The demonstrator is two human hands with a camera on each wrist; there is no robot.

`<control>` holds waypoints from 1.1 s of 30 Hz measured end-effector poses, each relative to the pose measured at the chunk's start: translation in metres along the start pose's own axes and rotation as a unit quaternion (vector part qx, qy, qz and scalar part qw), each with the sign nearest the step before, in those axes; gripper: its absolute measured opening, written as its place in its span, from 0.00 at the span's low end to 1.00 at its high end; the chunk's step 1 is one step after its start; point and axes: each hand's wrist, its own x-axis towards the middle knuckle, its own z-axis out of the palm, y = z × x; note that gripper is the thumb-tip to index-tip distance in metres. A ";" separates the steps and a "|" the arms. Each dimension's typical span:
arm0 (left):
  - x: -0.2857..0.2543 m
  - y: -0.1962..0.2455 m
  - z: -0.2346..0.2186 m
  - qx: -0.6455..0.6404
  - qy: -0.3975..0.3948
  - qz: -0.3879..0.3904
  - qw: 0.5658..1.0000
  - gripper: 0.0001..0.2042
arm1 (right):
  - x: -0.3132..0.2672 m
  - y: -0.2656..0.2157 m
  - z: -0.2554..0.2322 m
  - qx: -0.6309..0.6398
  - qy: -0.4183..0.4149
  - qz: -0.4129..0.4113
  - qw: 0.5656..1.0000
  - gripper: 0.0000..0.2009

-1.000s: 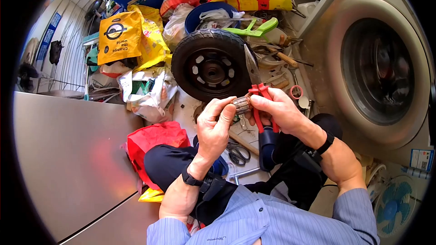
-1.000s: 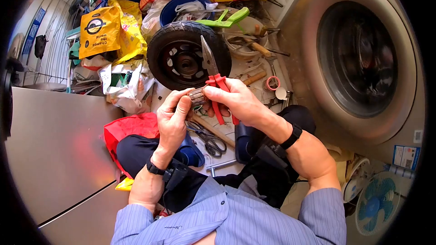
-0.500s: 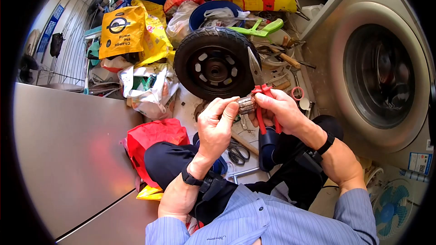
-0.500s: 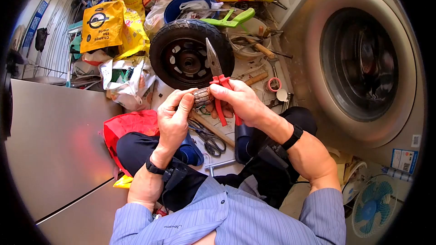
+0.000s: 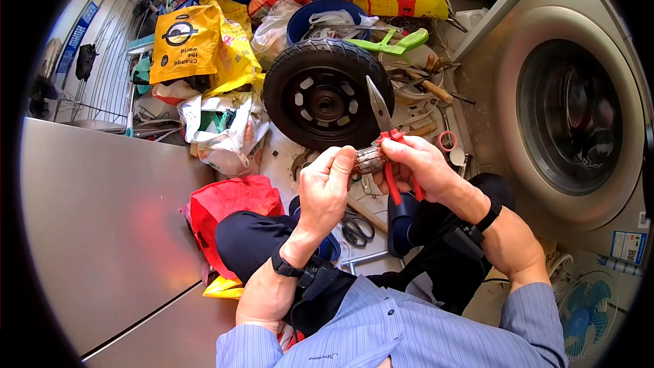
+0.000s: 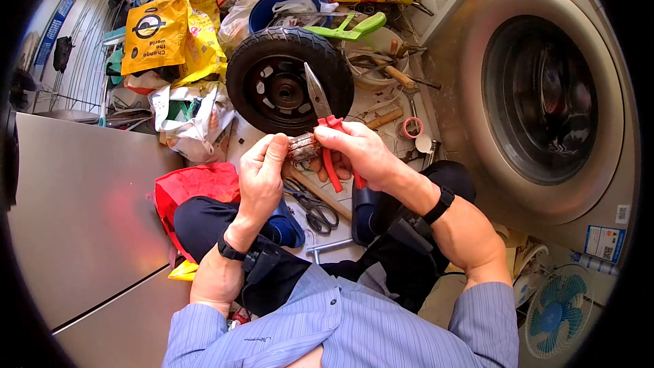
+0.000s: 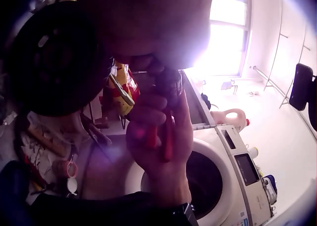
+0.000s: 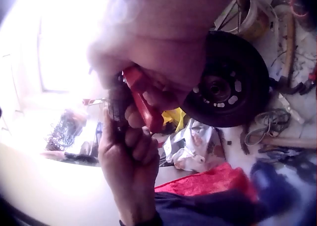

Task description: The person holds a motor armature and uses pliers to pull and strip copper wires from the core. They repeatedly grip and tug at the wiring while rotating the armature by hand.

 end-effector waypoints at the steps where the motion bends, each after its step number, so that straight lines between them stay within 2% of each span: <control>1: 0.000 -0.001 0.000 -0.003 0.003 0.002 1.000 0.20 | 0.000 0.000 0.001 0.000 0.000 0.000 1.000 0.21; 3: 0.000 0.000 0.001 -0.007 0.006 0.005 1.000 0.21 | 0.000 0.000 0.001 0.000 0.003 -0.006 1.000 0.20; 5: -0.001 0.006 0.001 -0.060 -0.009 -0.058 0.996 0.21 | 0.000 -0.001 -0.001 0.005 0.003 -0.004 1.000 0.20; 6: -0.001 0.009 0.000 -0.060 -0.009 -0.058 0.996 0.21 | 0.000 -0.001 -0.002 0.011 0.004 -0.002 1.000 0.20; 8: -0.001 0.013 -0.005 -0.110 -0.045 -0.137 0.983 0.21 | 0.000 0.000 -0.004 0.027 -0.003 -0.008 1.000 0.19; 13: 0.000 0.017 -0.001 -0.154 -0.043 -0.125 0.979 0.17 | 0.002 0.002 -0.008 0.036 -0.008 -0.030 0.999 0.18; 18: -0.001 0.015 -0.002 -0.206 -0.028 -0.114 0.971 0.15 | 0.001 0.000 -0.002 0.045 0.056 -0.039 0.997 0.21; 21: -0.002 0.015 -0.002 -0.193 -0.033 -0.096 0.976 0.13 | 0.000 -0.001 -0.008 0.051 0.043 -0.033 0.997 0.22; 23: -0.003 0.014 0.002 -0.117 -0.021 -0.041 0.992 0.13 | -0.001 -0.003 -0.012 0.054 0.021 -0.042 0.997 0.20; 25: -0.003 0.014 -0.003 -0.138 -0.036 -0.067 0.988 0.13 | 0.000 -0.003 -0.011 0.057 -0.002 -0.050 0.997 0.19; 29: -0.002 0.009 -0.012 -0.180 -0.048 -0.129 0.974 0.13 | 0.001 0.003 -0.008 0.036 0.022 -0.065 0.997 0.19; 31: 0.000 0.009 -0.013 -0.190 -0.050 -0.129 0.972 0.13 | 0.002 0.005 -0.009 0.036 0.028 -0.070 0.997 0.19; 33: 0.000 0.011 -0.014 -0.200 -0.052 -0.128 0.970 0.14 | 0.002 0.004 -0.012 0.024 -0.017 -0.077 0.997 0.18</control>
